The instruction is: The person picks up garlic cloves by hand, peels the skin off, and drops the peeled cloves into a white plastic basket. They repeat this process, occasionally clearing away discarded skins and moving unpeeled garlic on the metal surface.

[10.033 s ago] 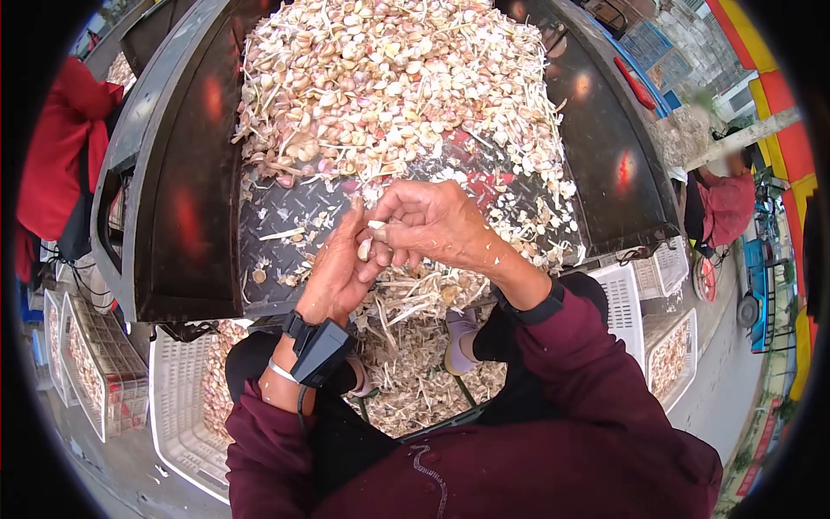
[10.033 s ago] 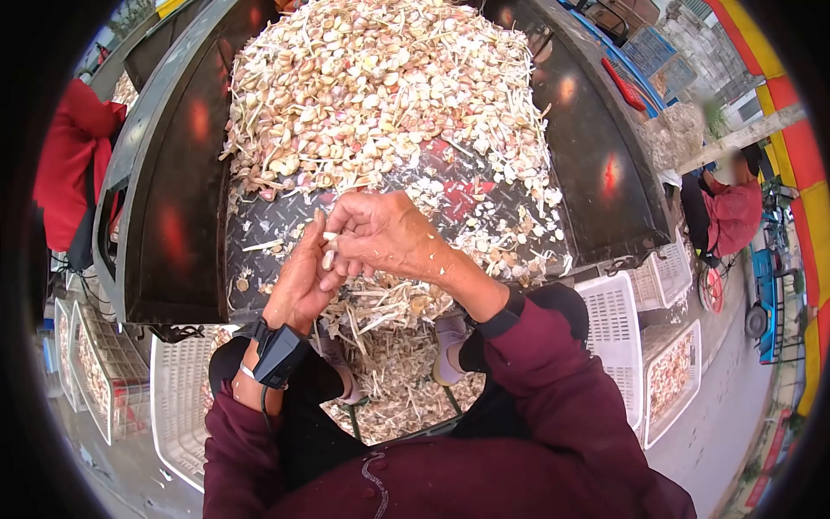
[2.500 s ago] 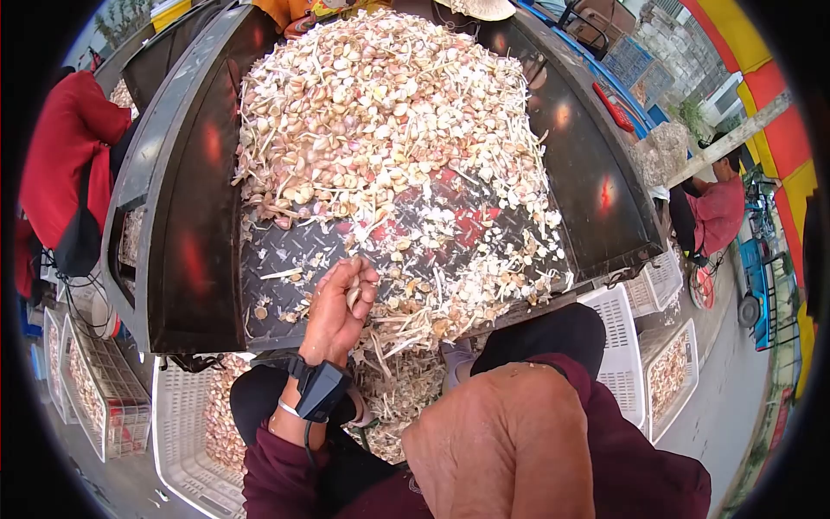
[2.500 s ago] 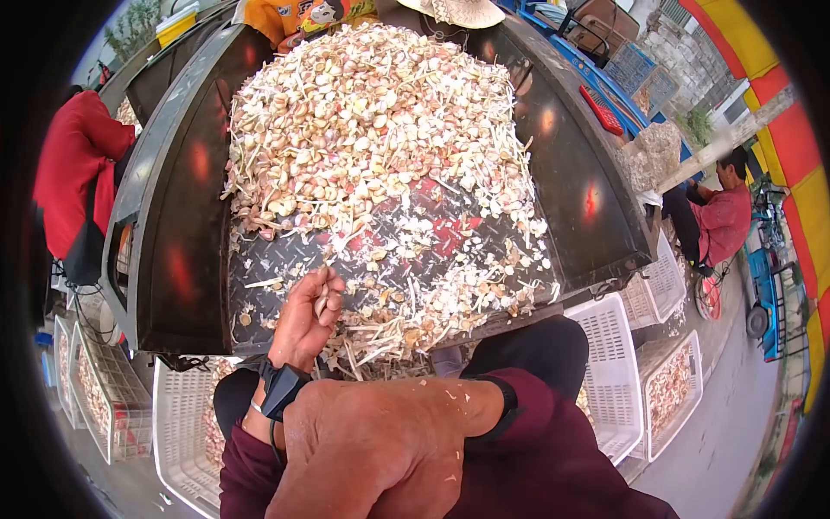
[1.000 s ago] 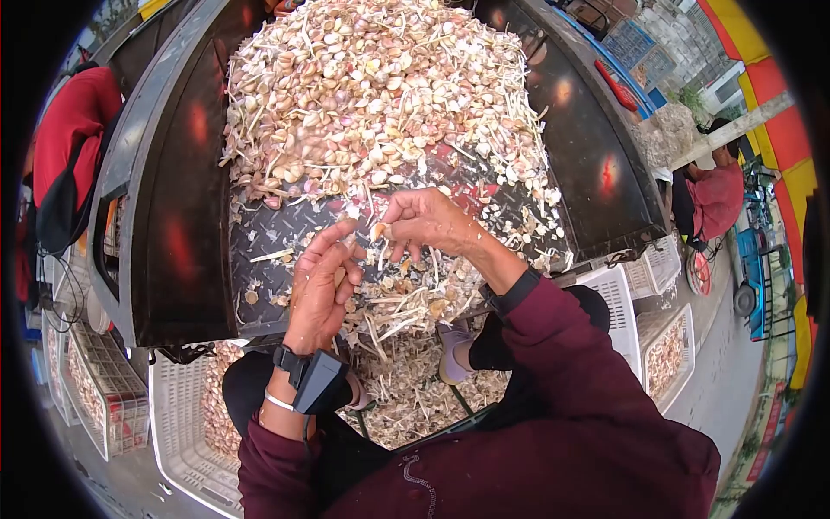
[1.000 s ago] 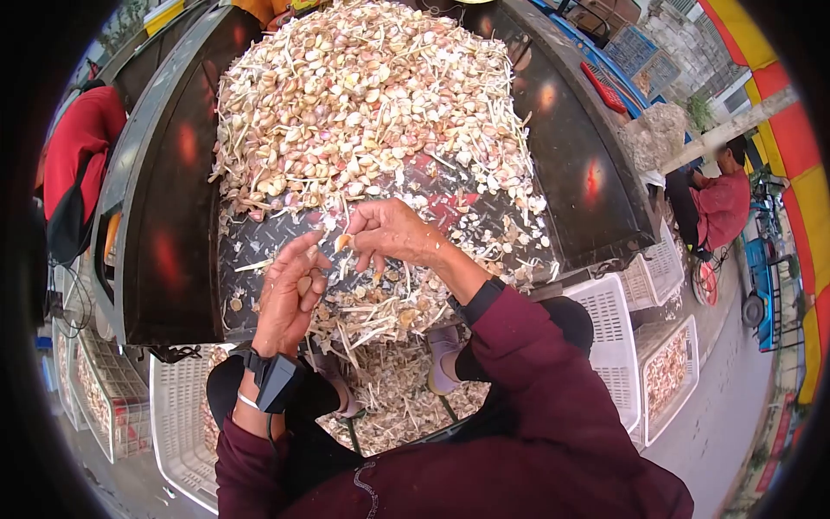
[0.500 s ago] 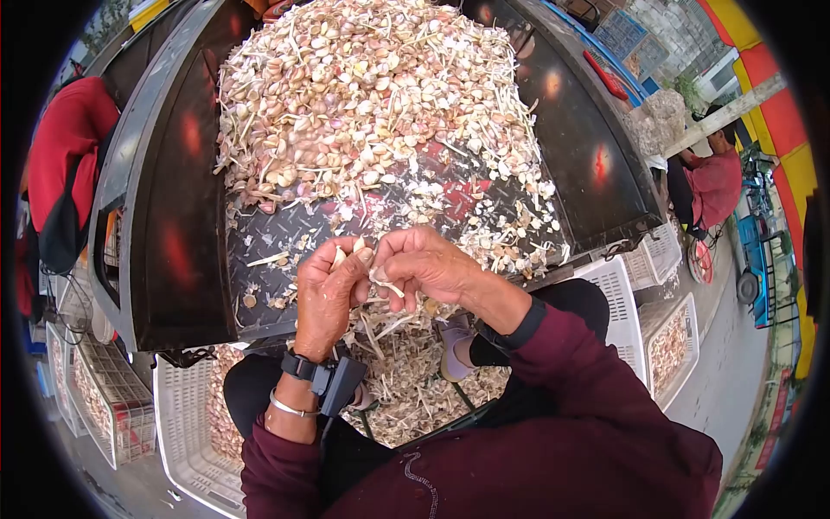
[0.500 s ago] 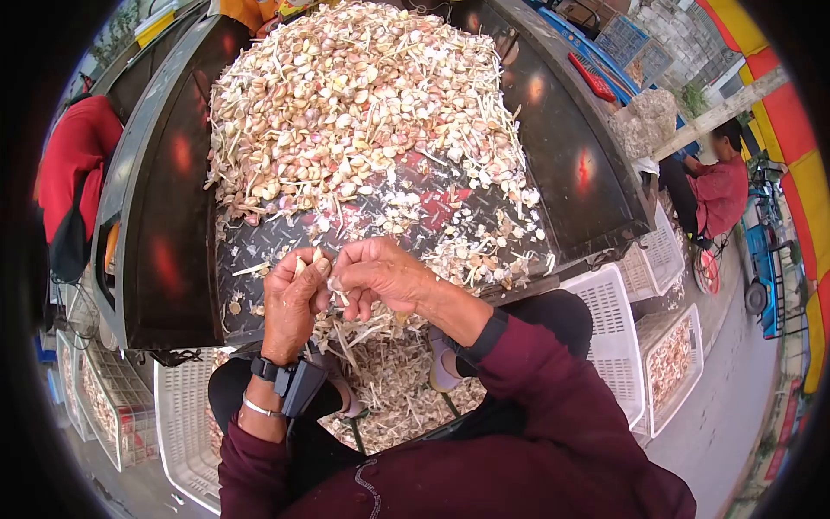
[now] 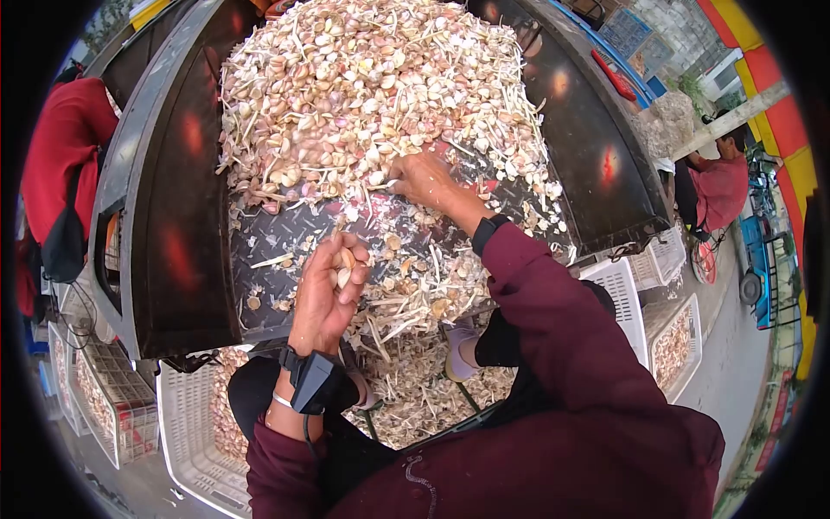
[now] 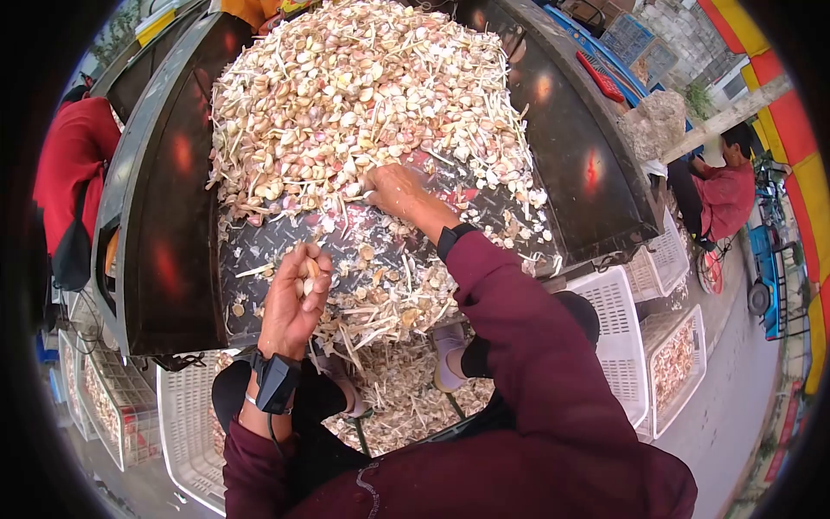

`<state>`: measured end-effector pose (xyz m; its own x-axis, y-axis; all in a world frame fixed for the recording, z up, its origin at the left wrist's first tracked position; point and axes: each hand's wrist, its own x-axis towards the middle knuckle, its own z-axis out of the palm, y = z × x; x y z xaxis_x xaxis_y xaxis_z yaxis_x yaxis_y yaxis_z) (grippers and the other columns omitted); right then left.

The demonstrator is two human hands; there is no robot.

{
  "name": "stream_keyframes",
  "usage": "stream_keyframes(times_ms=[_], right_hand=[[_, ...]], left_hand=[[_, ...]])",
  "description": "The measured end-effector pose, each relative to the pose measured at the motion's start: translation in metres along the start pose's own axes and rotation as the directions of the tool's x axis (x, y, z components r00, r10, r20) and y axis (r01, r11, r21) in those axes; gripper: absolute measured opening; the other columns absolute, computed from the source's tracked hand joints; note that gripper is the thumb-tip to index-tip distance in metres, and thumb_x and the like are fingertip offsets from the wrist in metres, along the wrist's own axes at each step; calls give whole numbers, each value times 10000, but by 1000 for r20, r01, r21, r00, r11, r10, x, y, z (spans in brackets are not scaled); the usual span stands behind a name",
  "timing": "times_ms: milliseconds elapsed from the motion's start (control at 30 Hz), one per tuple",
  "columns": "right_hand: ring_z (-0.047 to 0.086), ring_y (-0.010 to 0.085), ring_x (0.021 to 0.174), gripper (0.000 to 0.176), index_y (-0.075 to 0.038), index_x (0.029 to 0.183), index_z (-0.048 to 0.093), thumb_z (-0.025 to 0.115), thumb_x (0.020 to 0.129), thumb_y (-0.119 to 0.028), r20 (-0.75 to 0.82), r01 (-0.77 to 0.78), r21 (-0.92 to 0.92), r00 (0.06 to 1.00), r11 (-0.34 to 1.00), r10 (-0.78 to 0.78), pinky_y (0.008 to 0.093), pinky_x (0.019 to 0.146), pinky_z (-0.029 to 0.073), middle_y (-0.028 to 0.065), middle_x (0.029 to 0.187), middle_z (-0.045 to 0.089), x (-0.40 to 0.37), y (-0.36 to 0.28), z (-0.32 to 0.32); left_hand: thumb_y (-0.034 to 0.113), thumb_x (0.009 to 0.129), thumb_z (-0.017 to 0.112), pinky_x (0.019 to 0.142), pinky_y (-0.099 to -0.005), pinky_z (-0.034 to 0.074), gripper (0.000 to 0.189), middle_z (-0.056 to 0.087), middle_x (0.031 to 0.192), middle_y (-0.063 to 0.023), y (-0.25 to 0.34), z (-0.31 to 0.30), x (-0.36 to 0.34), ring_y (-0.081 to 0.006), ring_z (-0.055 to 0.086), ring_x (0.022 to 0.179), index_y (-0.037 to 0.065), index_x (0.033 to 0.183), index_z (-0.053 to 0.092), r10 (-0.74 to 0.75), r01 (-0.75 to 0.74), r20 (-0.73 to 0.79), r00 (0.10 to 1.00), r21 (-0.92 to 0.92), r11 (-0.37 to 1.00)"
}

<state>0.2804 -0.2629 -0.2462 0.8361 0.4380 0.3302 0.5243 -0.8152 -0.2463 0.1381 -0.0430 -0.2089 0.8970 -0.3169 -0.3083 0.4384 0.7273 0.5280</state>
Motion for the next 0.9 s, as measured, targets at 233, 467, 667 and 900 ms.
stream_keyframes(times_ms=[233,467,667,900], right_hand=[[625,176,470,152,46,800,599,683,776,-78,277,-258,359,947,897,162,300,417,456,125,588,603,-22,-7,-24],[635,103,539,190,12,982,638,682,851,-119,298,-214,818,952,534,-75,216,429,448,73,733,666,-52,-104,-73],[642,148,512,317,37,1011,645,693,851,-232,246,-453,623,887,638,390,265,450,447,93,698,665,-14,-8,-35],[641,168,488,146,57,878,641,627,800,-66,346,-407,282,888,869,304,304,424,488,95,532,606,8,-2,-18]], left_hand=[[280,983,513,456,-181,402,290,606,896,-106,-13,-8,11,-161,572,740,4,1069,541,-90,92,-133,987,7,996],[374,979,508,425,-182,414,395,621,864,-125,-30,-14,10,-171,590,670,-9,1062,549,-145,121,-119,982,-193,974],[341,996,473,348,-177,318,305,617,811,-110,-18,-7,4,-132,553,593,45,1015,543,-184,167,-101,978,-156,973],[320,987,498,371,-180,331,289,601,822,-96,-13,-14,6,-134,550,603,37,1036,539,-144,127,-118,982,-143,982]])
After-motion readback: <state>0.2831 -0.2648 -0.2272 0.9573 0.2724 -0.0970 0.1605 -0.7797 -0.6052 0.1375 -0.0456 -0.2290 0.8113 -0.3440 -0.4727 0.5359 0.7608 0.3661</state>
